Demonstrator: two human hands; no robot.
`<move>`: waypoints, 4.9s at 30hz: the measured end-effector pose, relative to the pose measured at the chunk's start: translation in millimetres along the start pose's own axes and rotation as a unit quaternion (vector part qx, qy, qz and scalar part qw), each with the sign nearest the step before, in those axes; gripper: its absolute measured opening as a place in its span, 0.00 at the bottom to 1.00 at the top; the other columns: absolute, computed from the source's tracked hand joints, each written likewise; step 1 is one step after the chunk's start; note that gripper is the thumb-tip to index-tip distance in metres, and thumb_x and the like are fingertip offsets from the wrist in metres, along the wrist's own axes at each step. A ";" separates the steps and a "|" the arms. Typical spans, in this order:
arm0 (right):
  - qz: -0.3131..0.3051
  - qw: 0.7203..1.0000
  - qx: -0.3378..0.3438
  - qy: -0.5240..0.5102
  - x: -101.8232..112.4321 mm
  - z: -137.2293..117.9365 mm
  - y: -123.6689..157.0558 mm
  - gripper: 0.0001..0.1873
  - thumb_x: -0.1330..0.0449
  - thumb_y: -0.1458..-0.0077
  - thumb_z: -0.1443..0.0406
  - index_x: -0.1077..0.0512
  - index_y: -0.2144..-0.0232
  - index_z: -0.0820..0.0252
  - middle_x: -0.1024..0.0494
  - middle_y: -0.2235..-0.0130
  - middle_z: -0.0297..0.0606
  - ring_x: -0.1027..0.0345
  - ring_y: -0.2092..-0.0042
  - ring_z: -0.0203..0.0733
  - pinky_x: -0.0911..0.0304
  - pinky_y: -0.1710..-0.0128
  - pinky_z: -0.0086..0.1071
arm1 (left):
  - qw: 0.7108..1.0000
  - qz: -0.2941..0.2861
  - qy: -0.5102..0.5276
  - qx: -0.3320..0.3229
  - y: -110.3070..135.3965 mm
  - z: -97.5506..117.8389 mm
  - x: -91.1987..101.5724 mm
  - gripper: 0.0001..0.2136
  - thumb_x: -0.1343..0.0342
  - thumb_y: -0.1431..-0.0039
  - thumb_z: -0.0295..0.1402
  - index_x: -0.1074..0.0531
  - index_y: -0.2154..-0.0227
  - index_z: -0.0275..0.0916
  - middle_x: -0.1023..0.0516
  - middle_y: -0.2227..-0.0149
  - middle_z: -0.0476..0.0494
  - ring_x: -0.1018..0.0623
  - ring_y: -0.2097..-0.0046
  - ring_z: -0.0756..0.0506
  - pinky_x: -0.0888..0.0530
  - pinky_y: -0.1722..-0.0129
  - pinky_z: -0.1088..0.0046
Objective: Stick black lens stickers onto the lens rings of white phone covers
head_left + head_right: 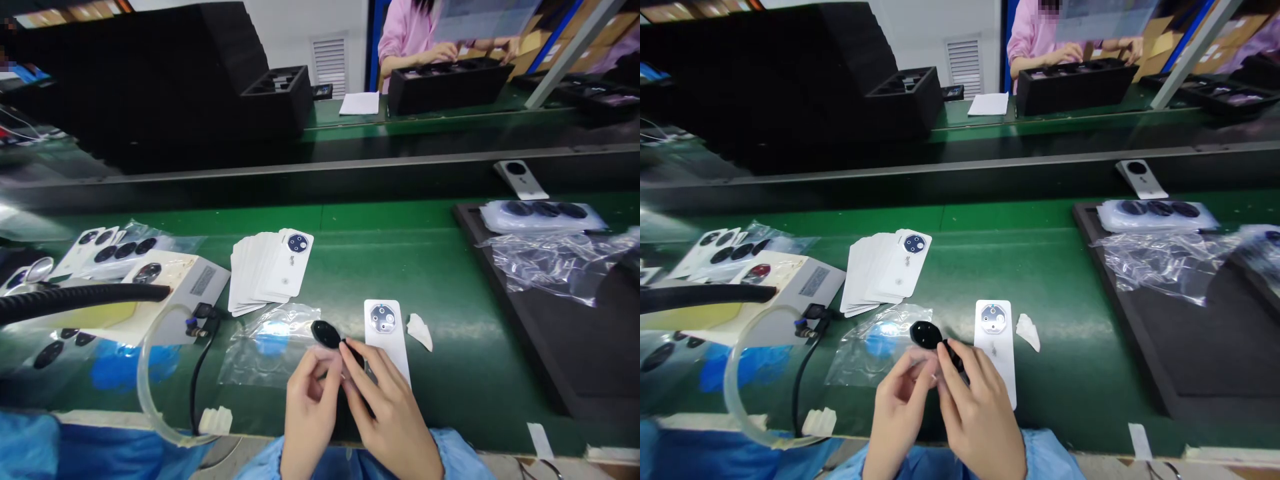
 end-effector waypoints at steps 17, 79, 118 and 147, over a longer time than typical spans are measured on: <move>0.102 0.910 -0.231 -0.328 23.9 56.7 1.2 0.15 0.44 0.39 0.56 0.24 0.59 0.57 0.22 0.68 0.35 0.29 0.70 0.36 0.32 0.72 0.25 | 0.997 0.004 0.061 0.056 -7.4 -20.2 23.9 0.13 0.46 0.40 0.35 0.33 0.79 0.38 0.31 0.75 0.49 0.31 0.70 0.49 0.32 0.71 0.78; -0.016 0.987 -0.034 -0.159 -15.6 10.4 -5.3 0.15 0.49 0.37 0.71 0.29 0.53 0.53 0.26 0.53 0.38 0.32 0.51 0.40 0.34 0.50 0.34 | 0.985 -0.007 0.122 0.120 17.6 -52.2 28.1 0.05 0.39 0.42 0.34 0.22 0.67 0.38 0.25 0.62 0.44 0.24 0.61 0.48 0.25 0.61 0.76; -0.004 0.961 0.214 0.174 -7.2 -12.6 -13.5 0.13 0.53 0.37 0.74 0.29 0.64 0.68 0.24 0.64 0.46 0.29 0.60 0.46 0.35 0.65 0.37 | 0.994 -0.009 -0.101 -0.032 23.7 -15.3 25.5 0.06 0.46 0.38 0.28 0.25 0.69 0.39 0.26 0.67 0.46 0.24 0.65 0.48 0.26 0.66 0.76; -0.036 0.891 -0.156 -0.424 29.6 -3.3 -80.4 0.11 0.41 0.43 0.58 0.30 0.70 0.62 0.27 0.72 0.34 0.31 0.73 0.33 0.32 0.71 0.29 | 0.993 -0.062 0.012 -0.098 -35.5 37.6 14.6 0.05 0.47 0.38 0.28 0.29 0.70 0.40 0.29 0.55 0.42 0.28 0.49 0.44 0.29 0.52 0.69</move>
Point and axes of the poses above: each hand's wrist, its own y-axis away from the middle knuckle, its own x-axis out of the back of the hand, z = x × y, the point moved 3 cm from there along -y, towards the middle knuckle
